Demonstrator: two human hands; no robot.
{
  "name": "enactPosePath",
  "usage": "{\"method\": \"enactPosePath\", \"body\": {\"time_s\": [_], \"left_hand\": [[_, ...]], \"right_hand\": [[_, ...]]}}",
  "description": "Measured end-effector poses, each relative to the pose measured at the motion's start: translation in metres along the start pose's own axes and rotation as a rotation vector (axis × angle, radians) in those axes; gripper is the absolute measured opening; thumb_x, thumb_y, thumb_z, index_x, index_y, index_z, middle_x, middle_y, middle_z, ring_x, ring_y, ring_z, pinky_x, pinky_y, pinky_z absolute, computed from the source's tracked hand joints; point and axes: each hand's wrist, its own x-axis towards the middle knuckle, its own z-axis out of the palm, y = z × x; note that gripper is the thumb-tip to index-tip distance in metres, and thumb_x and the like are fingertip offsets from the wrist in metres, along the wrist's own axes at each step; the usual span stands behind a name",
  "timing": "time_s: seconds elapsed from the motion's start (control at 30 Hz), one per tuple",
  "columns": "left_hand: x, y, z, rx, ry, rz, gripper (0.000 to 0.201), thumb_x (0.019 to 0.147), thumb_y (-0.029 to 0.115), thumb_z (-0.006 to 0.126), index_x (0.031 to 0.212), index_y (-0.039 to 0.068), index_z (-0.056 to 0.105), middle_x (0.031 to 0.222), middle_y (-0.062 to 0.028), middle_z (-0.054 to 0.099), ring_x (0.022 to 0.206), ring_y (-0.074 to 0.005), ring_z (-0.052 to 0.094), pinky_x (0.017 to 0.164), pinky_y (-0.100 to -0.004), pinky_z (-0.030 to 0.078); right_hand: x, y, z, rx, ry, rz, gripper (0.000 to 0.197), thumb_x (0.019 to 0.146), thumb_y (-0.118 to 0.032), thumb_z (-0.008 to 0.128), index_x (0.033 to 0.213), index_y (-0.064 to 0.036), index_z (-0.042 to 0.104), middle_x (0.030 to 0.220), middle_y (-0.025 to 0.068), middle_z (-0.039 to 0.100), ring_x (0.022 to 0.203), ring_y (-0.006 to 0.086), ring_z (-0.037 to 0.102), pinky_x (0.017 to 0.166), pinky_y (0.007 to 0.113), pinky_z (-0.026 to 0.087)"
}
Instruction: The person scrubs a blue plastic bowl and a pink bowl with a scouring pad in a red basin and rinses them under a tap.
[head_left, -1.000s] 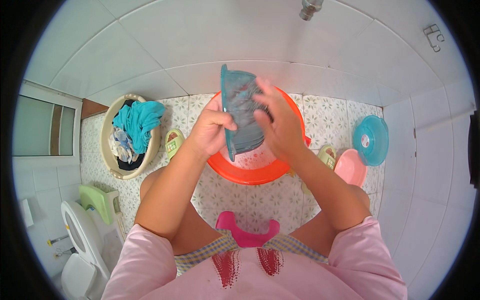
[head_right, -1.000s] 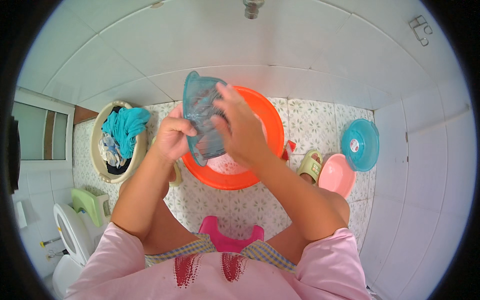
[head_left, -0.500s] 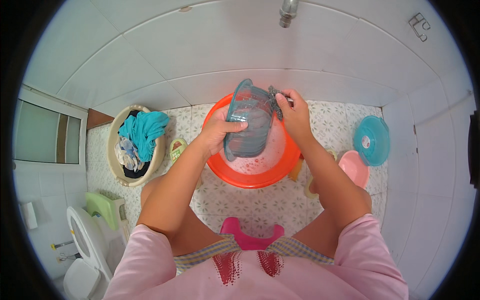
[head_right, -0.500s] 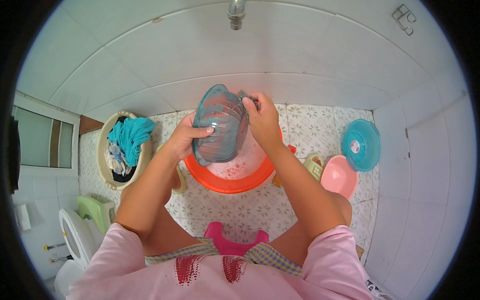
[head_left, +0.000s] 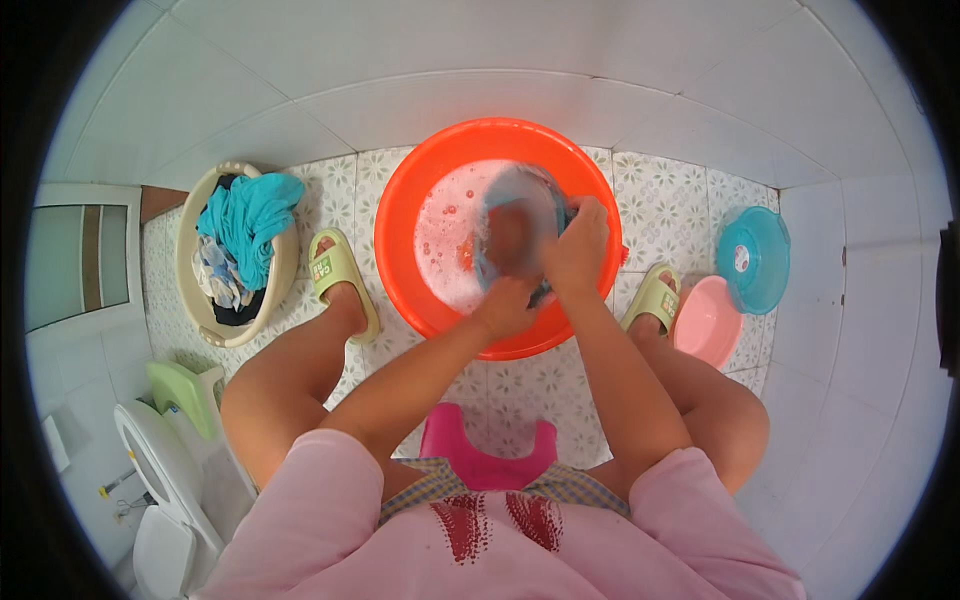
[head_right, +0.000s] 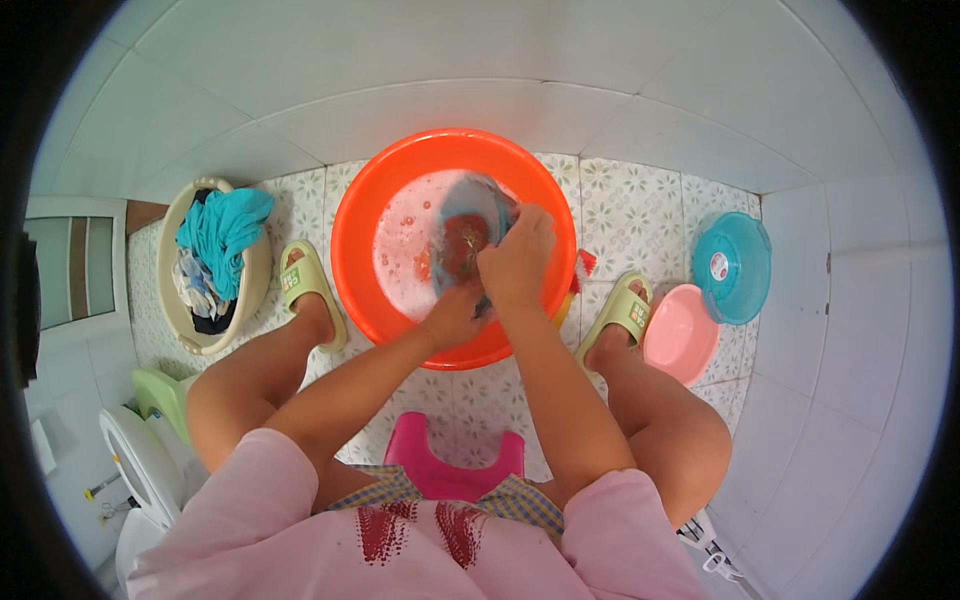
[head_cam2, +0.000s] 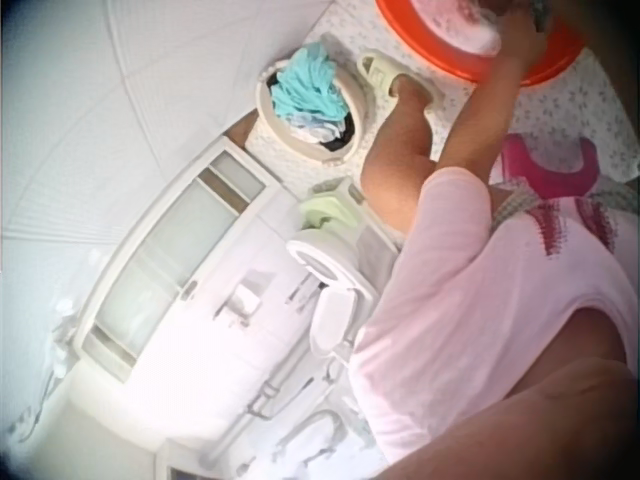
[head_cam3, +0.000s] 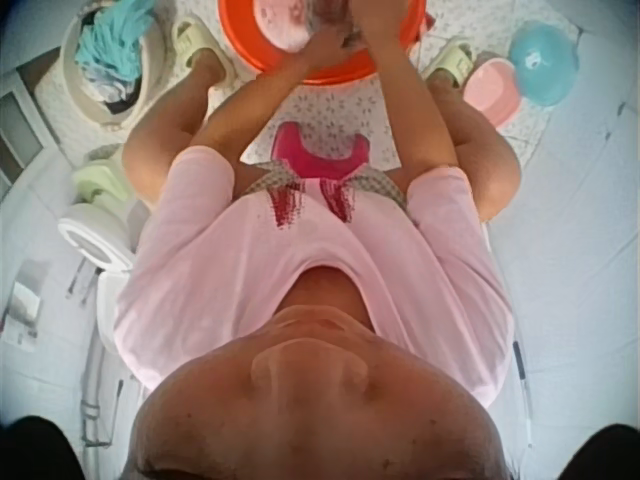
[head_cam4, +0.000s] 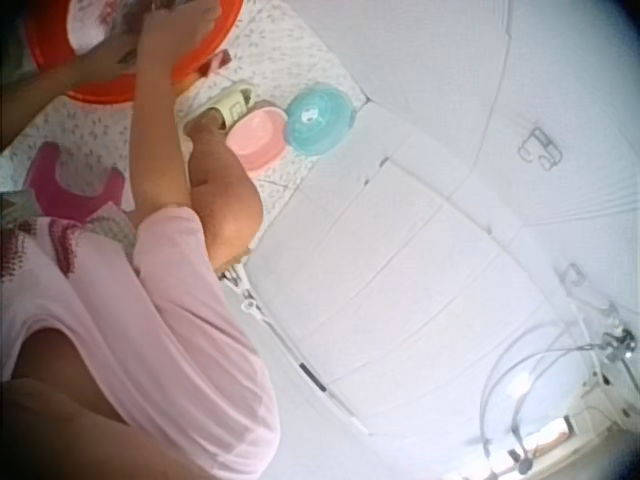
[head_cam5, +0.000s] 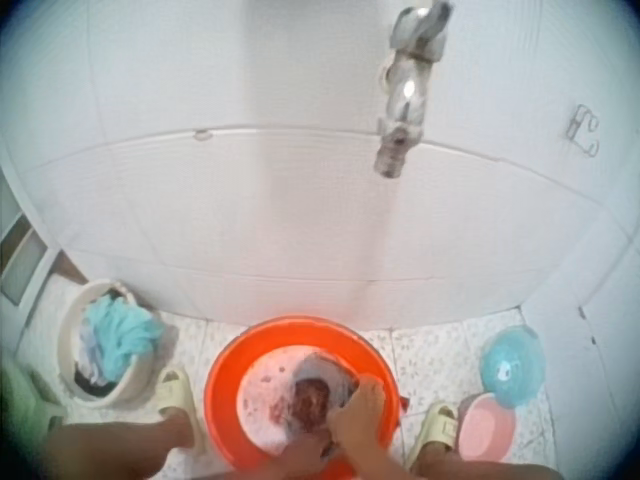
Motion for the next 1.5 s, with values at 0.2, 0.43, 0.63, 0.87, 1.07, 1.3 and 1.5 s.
{"method": "enactPosePath", "body": {"time_s": [0.2, 0.43, 0.63, 0.87, 1.07, 1.3, 1.5], "left_hand": [[0.018, -0.097, -0.033, 0.941, -0.015, -0.123, 0.064, 0.087, 0.026, 0.054, 0.144, 0.010, 0.031, 0.152, -0.0124, 0.023, 0.135, -0.0375, 0.028, 0.111, -0.0513, 0.021], [0.039, -0.092, -0.033, 1.277, 0.007, -0.076, 0.064, 0.091, 0.031, 0.048, 0.147, 0.011, 0.026, 0.154, -0.0146, 0.020, 0.141, -0.0409, 0.013, 0.113, -0.0581, 0.010], [0.009, -0.084, 0.007, 1.155, -0.032, -0.015, 0.056, 0.087, 0.030, 0.052, 0.138, 0.009, 0.039, 0.147, -0.0167, 0.032, 0.137, -0.0400, 0.023, 0.106, -0.0641, 0.020], [-0.005, -0.110, -0.015, 1.177, 0.104, 0.169, 0.046, 0.081, 0.020, 0.058, 0.124, 0.007, 0.050, 0.128, -0.0152, 0.052, 0.116, -0.0386, 0.050, 0.094, -0.0533, 0.041], [0.000, -0.026, -0.062, 0.592, -0.286, -0.010, 0.041, 0.071, 0.008, 0.064, 0.112, 0.008, 0.060, 0.108, -0.0142, 0.063, 0.097, -0.0348, 0.061, 0.081, -0.0420, 0.050], [0.009, 0.021, -0.125, -0.336, -0.030, -0.258, 0.036, 0.081, 0.003, 0.066, 0.116, 0.002, 0.057, 0.098, -0.0091, 0.064, 0.089, -0.0188, 0.062, 0.084, -0.0343, 0.049], [-0.003, 0.111, -0.165, -0.842, 0.071, -0.333, 0.034, 0.089, 0.007, 0.055, 0.123, 0.002, 0.052, 0.104, -0.0071, 0.062, 0.092, -0.0160, 0.060, 0.081, -0.0323, 0.050]], "right_hand": [[0.005, 0.052, 0.083, 0.260, -0.061, 0.065, 0.046, 0.070, -0.009, 0.071, 0.107, 0.0016, 0.047, 0.108, 0.0210, 0.052, 0.104, 0.0375, 0.050, 0.087, 0.044, 0.043], [0.007, 0.074, 0.133, -0.120, 0.302, 0.183, 0.052, 0.071, -0.033, 0.078, 0.106, 0.0014, 0.060, 0.101, 0.0205, 0.062, 0.095, 0.0367, 0.060, 0.085, 0.044, 0.047], [-0.046, 0.076, 0.125, 0.028, -0.221, 0.470, 0.053, 0.071, -0.036, 0.076, 0.110, -0.0026, 0.062, 0.103, 0.0183, 0.065, 0.096, 0.0350, 0.059, 0.087, 0.043, 0.047], [-0.053, 0.078, 0.103, -0.118, -0.615, 0.097, 0.036, 0.070, -0.027, 0.073, 0.097, -0.0031, 0.068, 0.090, 0.0180, 0.068, 0.087, 0.0344, 0.064, 0.083, 0.042, 0.048], [-0.020, 0.102, 0.110, -0.020, 0.430, -0.107, 0.028, 0.074, -0.016, 0.073, 0.093, -0.0004, 0.059, 0.081, 0.0177, 0.065, 0.064, 0.0332, 0.062, 0.062, 0.040, 0.051], [-0.001, 0.027, 0.048, 1.118, -0.087, 0.490, 0.023, 0.085, -0.017, 0.067, 0.100, -0.0013, 0.058, 0.093, 0.0126, 0.064, 0.073, 0.0165, 0.062, 0.063, 0.025, 0.049], [0.014, -0.057, -0.059, 0.745, -0.137, -0.353, 0.034, 0.088, -0.013, 0.058, 0.118, 0.0028, 0.053, 0.117, 0.0189, 0.058, 0.108, 0.0298, 0.057, 0.094, 0.037, 0.044]]}}
